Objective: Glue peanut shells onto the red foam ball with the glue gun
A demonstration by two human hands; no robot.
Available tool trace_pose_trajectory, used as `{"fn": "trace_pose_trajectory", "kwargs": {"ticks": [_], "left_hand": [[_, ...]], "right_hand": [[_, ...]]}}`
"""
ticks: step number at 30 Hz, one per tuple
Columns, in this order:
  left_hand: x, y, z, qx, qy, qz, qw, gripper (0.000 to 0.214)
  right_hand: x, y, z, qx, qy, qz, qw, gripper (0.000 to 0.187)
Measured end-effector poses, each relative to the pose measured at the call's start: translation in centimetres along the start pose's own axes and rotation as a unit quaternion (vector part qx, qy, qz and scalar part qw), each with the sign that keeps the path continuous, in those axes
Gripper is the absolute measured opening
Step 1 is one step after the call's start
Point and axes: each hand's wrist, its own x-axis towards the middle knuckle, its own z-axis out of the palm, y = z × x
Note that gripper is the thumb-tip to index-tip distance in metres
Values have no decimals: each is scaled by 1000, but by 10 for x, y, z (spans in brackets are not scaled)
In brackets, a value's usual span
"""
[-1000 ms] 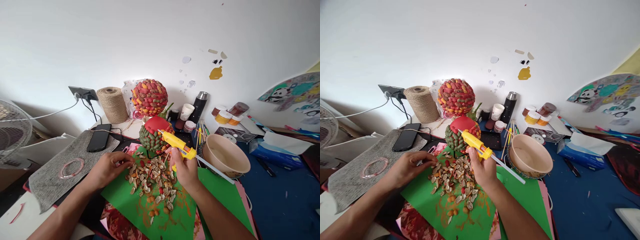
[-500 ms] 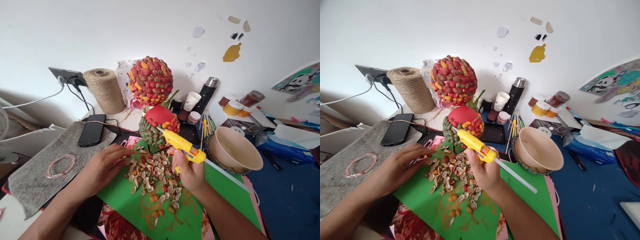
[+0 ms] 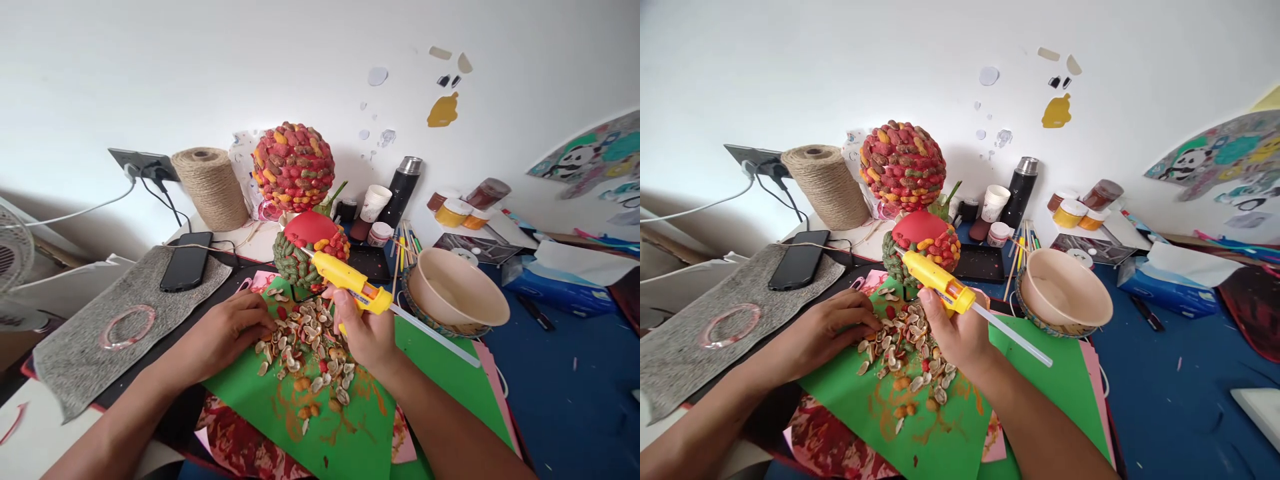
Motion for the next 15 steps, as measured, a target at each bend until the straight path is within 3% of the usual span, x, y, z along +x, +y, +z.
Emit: {"fn": "trace_pose_trajectory", "kwargs": {"ticks": [7, 15], "left_hand": [[0, -3, 1, 1, 17, -28, 999, 20], [5, -7, 6, 23, 6, -48, 999, 25]], "right_hand": [[-2, 5, 2, -29, -15, 11, 999, 57], [1, 1, 1, -13, -17, -2, 1000, 46]]}}
